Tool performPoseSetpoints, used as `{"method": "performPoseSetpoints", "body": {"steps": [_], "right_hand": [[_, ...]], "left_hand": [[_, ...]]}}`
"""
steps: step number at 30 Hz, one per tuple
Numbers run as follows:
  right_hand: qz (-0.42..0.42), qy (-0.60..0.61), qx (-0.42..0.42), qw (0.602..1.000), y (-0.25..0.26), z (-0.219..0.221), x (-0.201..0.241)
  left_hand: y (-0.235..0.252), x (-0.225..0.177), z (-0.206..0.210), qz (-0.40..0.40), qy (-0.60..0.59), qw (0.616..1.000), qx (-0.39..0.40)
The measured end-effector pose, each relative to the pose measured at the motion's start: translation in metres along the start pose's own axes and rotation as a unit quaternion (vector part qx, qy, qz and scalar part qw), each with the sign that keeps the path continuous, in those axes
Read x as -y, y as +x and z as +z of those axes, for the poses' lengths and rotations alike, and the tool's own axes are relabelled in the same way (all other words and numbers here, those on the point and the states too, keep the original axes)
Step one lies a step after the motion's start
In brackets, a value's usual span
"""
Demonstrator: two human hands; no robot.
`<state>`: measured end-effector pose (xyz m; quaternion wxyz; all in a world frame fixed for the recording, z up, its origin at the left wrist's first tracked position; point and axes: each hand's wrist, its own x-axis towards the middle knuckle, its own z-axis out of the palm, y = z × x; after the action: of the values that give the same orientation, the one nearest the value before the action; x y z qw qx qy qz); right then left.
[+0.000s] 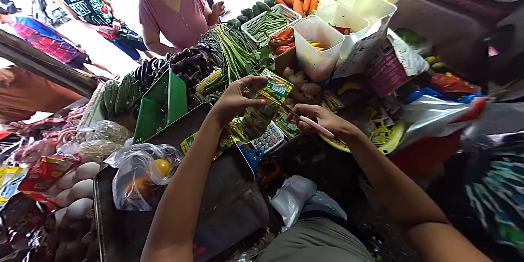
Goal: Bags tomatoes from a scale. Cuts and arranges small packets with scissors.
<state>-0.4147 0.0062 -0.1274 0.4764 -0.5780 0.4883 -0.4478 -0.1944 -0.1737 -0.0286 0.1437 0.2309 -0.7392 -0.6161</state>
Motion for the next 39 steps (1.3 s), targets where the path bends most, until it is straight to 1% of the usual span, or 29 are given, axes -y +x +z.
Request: {"method": "performPoseSetpoints", "body": {"steps": [5, 9, 11, 14, 19, 24, 27, 33, 39], "right_hand": [[-0.009, -0.033, 0.000, 0.999, -0.002, 0.003, 0.004], [-0.018, 0.019, -0.009, 1.000, -0.001, 0.002, -0.004], [-0.023, 0.037, -0.007, 0.999, -0.001, -0.001, -0.001], [-0.005, 0.044, 0.012, 0.999, 0.001, -0.006, 0.003], [0.011, 0.013, 0.027, 0.999, 0.004, -0.013, 0.018], [0.018, 0.005, 0.014, 1.000, 0.010, -0.013, 0.019], [0.016, -0.002, 0.000, 1.000, 0.018, -0.009, 0.015], [-0.001, 0.024, 0.023, 0.999, 0.022, -0.007, 0.019], [0.009, 0.033, 0.031, 0.999, 0.024, -0.006, 0.023]], "left_hand": [[0.000, 0.000, 0.001, 0.000, 0.007, 1.000, 0.006], [0.000, 0.000, 0.001, 0.002, 0.007, 1.000, 0.008], [0.000, -0.002, 0.000, 0.000, 0.007, 1.000, 0.004], [0.000, -0.001, 0.000, 0.002, 0.006, 1.000, 0.003], [0.001, -0.001, -0.002, 0.015, 0.004, 1.000, -0.005], [0.000, 0.000, -0.005, 0.024, -0.011, 1.000, -0.001], [0.000, -0.001, -0.005, 0.024, -0.003, 1.000, 0.010], [-0.002, -0.001, -0.006, 0.026, -0.009, 0.999, 0.036], [0.000, -0.001, -0.008, 0.024, -0.017, 0.997, 0.065]]}}
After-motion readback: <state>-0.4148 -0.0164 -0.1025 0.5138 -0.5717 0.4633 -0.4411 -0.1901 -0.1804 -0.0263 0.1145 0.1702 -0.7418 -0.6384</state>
